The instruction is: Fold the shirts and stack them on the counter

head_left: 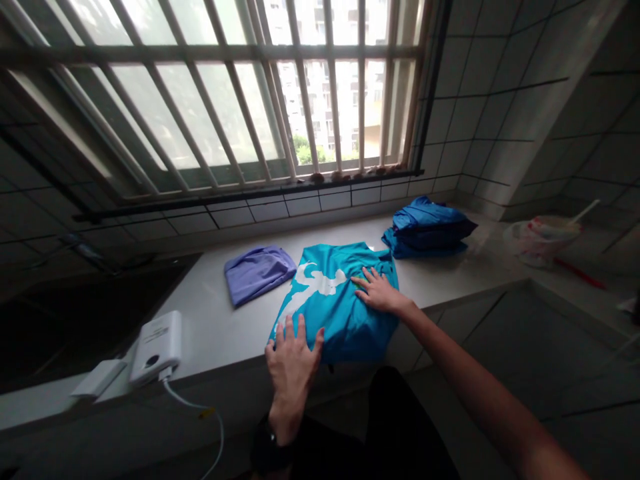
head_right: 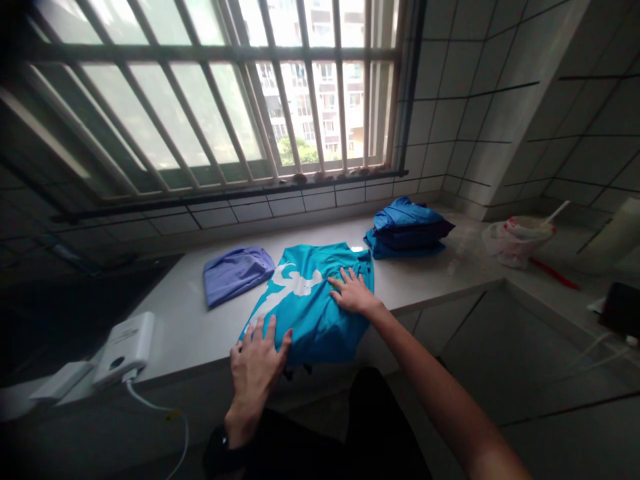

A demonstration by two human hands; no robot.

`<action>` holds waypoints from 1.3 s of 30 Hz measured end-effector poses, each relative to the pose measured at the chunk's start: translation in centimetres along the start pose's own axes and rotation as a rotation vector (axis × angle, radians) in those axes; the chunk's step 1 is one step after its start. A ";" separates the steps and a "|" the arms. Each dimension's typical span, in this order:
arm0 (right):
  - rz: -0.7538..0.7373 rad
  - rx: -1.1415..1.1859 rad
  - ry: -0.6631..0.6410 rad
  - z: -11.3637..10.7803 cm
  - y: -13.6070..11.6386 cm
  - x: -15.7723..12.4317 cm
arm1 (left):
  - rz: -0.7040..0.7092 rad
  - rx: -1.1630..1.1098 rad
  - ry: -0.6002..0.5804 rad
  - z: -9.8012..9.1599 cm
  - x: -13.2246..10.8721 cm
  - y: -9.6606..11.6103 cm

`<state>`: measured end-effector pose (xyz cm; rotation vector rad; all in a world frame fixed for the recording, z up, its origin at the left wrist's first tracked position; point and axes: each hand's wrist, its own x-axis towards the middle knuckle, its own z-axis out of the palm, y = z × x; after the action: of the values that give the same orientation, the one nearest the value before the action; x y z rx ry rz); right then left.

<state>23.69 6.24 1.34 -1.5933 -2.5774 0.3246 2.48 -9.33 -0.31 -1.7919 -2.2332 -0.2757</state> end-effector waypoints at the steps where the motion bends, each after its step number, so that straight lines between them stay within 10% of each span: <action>1: -0.038 0.009 -0.015 -0.8 0.6 1.0 | 0.000 0.011 -0.012 -0.5 0.0 0.7; 7: -0.102 0.060 0.322 -2.3 0.6 -0.5 | 0.174 -0.081 0.046 -1.0 -0.2 0.5; 13: -0.265 0.141 0.498 5.7 -2.1 -11.1 | 0.449 -0.090 0.118 2.8 -1.4 -2.8; 18: -0.180 0.076 0.598 9.0 -1.9 -11.3 | 0.478 -0.052 0.020 1.3 0.3 -3.2; 27: -0.445 0.324 0.341 -1.0 0.8 -13.7 | 0.385 -0.311 -0.133 -4.7 -1.0 -7.3; 33: -0.275 0.185 0.357 -9.5 0.0 -8.3 | 0.304 -0.360 0.174 -8.3 7.5 -4.7; 36: 0.020 0.097 0.541 -8.8 -2.0 -5.9 | 0.289 -0.329 0.270 -6.3 10.7 -2.1; 39: 0.089 0.097 0.336 -4.4 -4.0 -5.6 | 0.358 -0.221 0.050 -2.5 10.6 -0.9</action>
<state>23.53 0.09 6.70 -1.5773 -2.2130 0.1679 -0.29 -0.48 5.43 -2.2285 -1.8616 -0.5012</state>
